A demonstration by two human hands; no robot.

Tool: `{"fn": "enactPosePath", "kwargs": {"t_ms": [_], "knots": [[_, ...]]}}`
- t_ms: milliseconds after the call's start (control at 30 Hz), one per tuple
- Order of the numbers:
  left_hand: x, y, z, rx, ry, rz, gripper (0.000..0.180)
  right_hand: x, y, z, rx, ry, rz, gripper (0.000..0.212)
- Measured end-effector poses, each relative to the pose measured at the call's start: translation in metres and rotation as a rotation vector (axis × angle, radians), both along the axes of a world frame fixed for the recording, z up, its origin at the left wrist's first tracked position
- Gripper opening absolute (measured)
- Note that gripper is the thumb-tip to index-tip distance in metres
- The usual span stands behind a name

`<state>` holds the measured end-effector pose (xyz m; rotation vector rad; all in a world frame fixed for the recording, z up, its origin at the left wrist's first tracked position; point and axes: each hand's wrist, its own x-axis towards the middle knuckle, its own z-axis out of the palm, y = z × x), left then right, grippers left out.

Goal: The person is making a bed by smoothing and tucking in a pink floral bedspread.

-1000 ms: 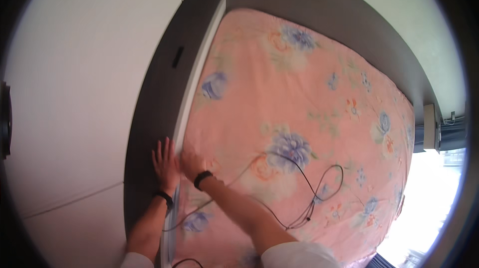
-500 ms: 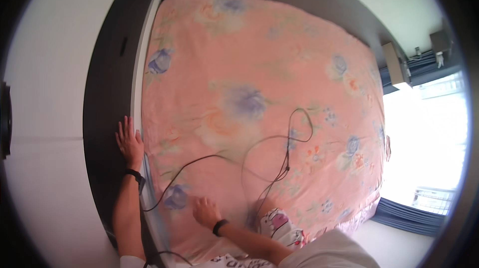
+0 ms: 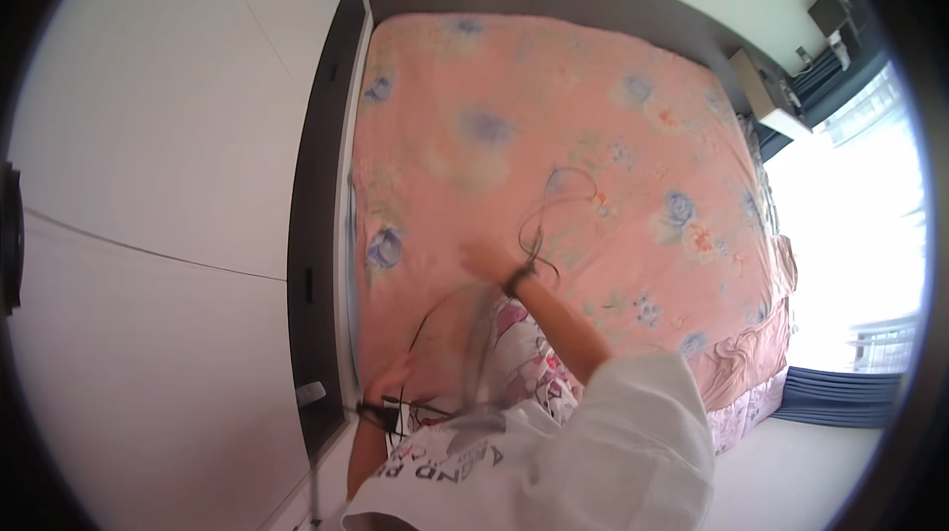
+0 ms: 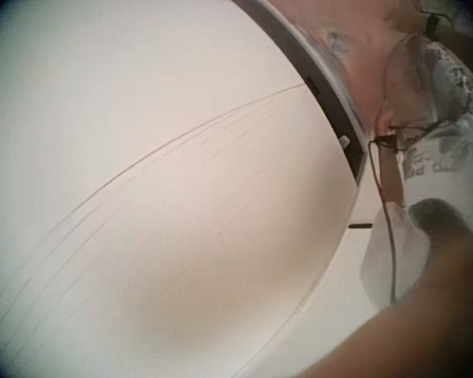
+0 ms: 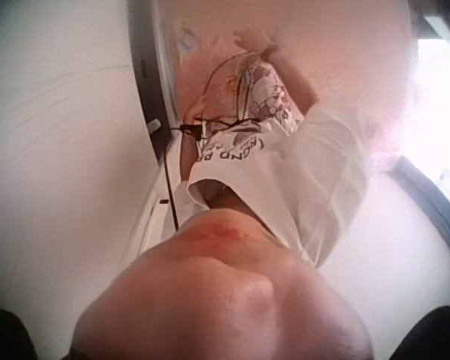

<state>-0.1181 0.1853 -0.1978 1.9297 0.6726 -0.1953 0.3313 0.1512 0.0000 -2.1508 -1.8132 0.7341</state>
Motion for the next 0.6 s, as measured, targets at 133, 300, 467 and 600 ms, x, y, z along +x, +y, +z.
{"fn": "enactPosePath", "kwargs": {"t_ms": [133, 300, 467, 600], "knots": [[0.018, -0.071, 0.052, -0.717, -0.057, 0.532, 0.044, 0.033, -0.214, 0.114, -0.275, -0.284, -0.494, 0.037], [0.001, -0.051, -0.001, -0.622, 0.334, 0.918, 0.051, -0.001, -0.381, 0.115, -0.194, -0.311, -0.725, 0.022], [0.026, -0.057, 0.021, 0.0, -0.062, 0.557, 0.044, -0.044, -0.591, 0.083, -1.01, -0.06, -0.428, 0.05], [0.059, -0.014, -0.038, 0.67, 0.296, 0.662, 0.069, -0.081, -0.65, 0.148, -1.732, 0.497, -0.941, 0.046]]}}
